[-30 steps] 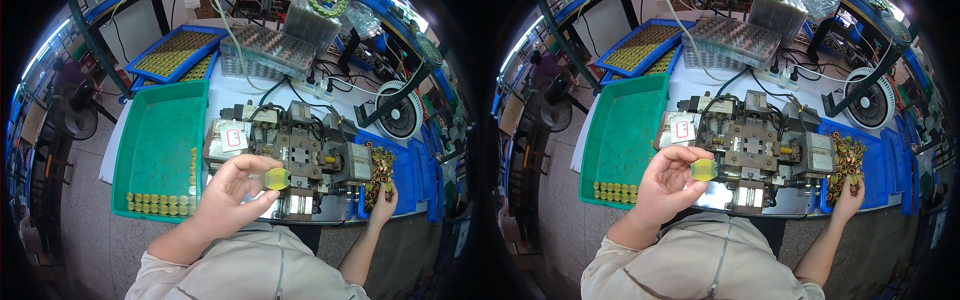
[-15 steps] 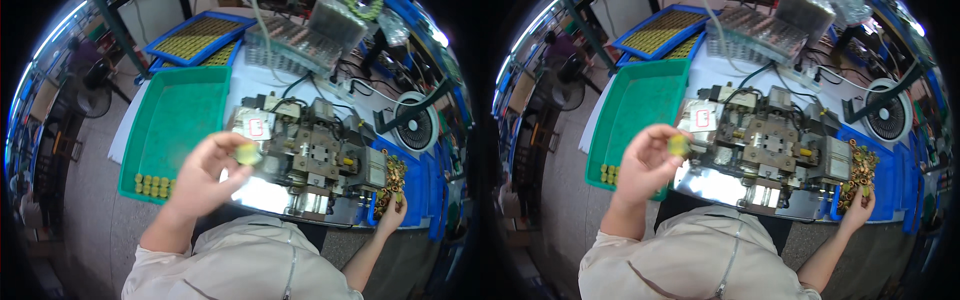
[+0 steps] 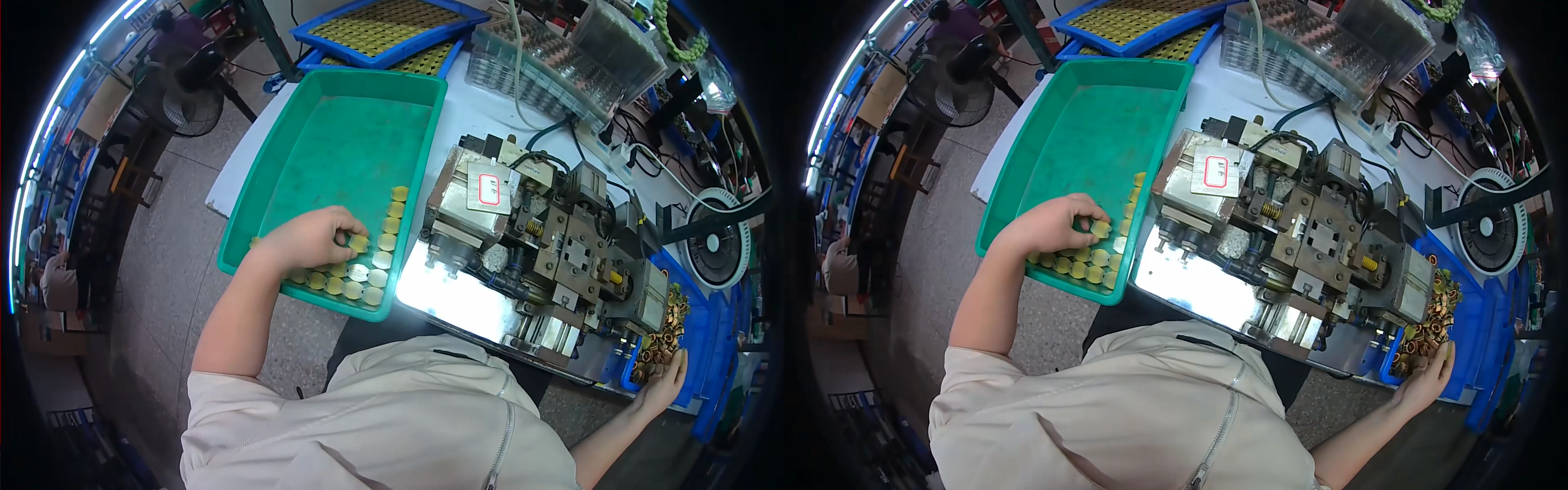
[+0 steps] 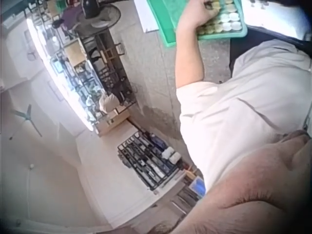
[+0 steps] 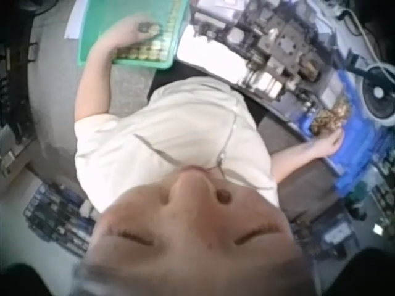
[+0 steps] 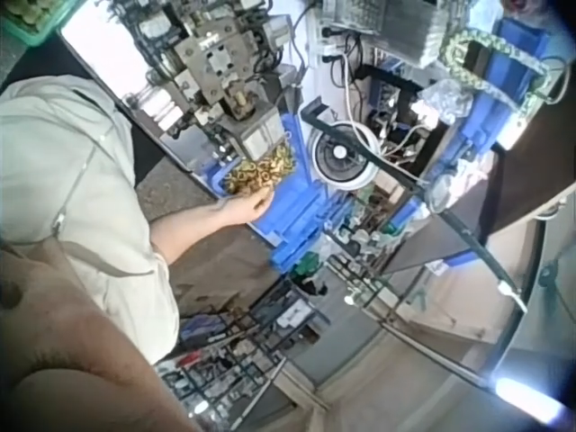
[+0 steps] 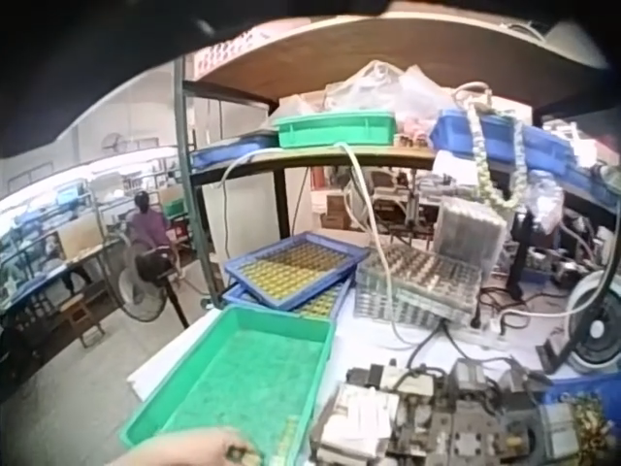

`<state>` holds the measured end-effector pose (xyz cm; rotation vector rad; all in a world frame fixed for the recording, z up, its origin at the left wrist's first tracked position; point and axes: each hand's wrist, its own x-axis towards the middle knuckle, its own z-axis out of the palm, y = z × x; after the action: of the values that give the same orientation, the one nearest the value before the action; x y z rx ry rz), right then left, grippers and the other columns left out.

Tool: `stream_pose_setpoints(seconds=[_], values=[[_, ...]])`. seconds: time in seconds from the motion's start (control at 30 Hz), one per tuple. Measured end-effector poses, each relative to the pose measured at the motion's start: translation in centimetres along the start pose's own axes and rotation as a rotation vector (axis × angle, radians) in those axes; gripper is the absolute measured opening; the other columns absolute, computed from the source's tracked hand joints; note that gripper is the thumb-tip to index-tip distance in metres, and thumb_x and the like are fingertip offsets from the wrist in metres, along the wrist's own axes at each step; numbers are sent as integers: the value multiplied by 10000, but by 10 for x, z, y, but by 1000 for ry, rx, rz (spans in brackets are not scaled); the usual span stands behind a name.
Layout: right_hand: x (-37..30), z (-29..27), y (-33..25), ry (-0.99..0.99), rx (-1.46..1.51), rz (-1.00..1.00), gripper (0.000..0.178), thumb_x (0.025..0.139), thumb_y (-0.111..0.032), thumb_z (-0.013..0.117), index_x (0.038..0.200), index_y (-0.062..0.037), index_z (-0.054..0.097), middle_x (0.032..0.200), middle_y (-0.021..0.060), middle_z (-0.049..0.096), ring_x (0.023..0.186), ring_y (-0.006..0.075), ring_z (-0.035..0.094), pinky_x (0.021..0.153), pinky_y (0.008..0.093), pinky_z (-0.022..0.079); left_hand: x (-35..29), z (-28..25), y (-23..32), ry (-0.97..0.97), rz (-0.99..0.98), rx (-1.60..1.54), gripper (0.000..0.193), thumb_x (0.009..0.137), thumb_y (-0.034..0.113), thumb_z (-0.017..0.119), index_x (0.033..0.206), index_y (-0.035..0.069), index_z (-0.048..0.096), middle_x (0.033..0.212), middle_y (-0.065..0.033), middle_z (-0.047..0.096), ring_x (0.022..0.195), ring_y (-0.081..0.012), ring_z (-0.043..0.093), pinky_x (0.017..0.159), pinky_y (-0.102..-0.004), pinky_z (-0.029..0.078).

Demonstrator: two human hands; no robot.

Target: Assembling or inspecting small circular metal components using a specialized industrial machine on a production line.

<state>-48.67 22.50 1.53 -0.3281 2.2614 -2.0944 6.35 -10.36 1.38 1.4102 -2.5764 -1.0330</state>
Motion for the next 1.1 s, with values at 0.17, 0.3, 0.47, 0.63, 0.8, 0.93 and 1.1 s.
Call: stream_pose_setpoints(seconds=[0.17, 0.3, 0.47, 0.63, 0.8, 0.93, 1.1], values=[[-6, 0, -17, -30, 15, -13, 405, 1026, -241, 671, 1370, -37, 607, 1032, 46, 639, 813, 79, 577, 721, 196, 470, 2, -5, 10, -185, -111, -82, 294, 843, 75, 712, 1132, 46, 758, 1080, -50, 725, 791, -170, 662, 781, -293, 537], [-19, 18, -38, -10, 75, -31, 384, 1044, -218, 642, 1378, -33, 602, 1045, 44, 629, 829, 68, 567, 716, 178, 454, 3, -5, 10, -192, -155, -93, 279, 844, 70, 715, 1117, 45, 770, 1078, -53, 730, 790, -172, 664, 781, -296, 536], [-33, 44, -57, -214, 11, -82, 369, 1061, -184, 602, 1396, -30, 592, 1069, 43, 626, 863, 71, 567, 739, 173, 453, 5, -2, 14, -178, -221, -114, 278, 846, 73, 716, 1117, 42, 771, 1034, -60, 737, 778, -178, 662, 777, -300, 535], [-46, 72, -69, -437, -39, -181, 381, 1064, -146, 578, 1427, -30, 573, 1179, 68, 643, 906, 80, 588, 787, 193, 474, 7, -2, 20, -165, -142, -62, 268, 851, 96, 720, 1108, 37, 772, 992, -79, 748, 777, -200, 665, 786, -318, 542], [-85, 128, -84, -655, -345, -399, 442, 958, -28, 654, 1397, -18, 605, 1305, 131, 638, 1077, 210, 644, 952, 297, 509, 2, -6, 25, -123, -68, 46, 257, 890, 78, 687, 1134, 14, 733, 1084, -77, 687, 904, -203, 642, 847, -317, 520], [-93, 162, -82, -818, -512, -563, 346, 858, -24, 732, 1201, -36, 686, 1096, 81, 670, 934, 173, 612, 855, 290, 502, 1, 6, 49, 392, 41, -50, 309, 924, 73, 655, 1226, 9, 661, 1129, -115, 624, 943, -200, 609, 870, -301, 512], [-72, 181, -69, -951, -614, -872, 361, 815, -26, 745, 1174, -39, 709, 1131, 87, 692, 1067, 256, 576, 951, 353, 473, 14, 16, 106, 547, 193, -914, 280, 971, 28, 601, 1248, 6, 635, 1123, -87, 600, 949, -148, 567, 852, -269, 488]])
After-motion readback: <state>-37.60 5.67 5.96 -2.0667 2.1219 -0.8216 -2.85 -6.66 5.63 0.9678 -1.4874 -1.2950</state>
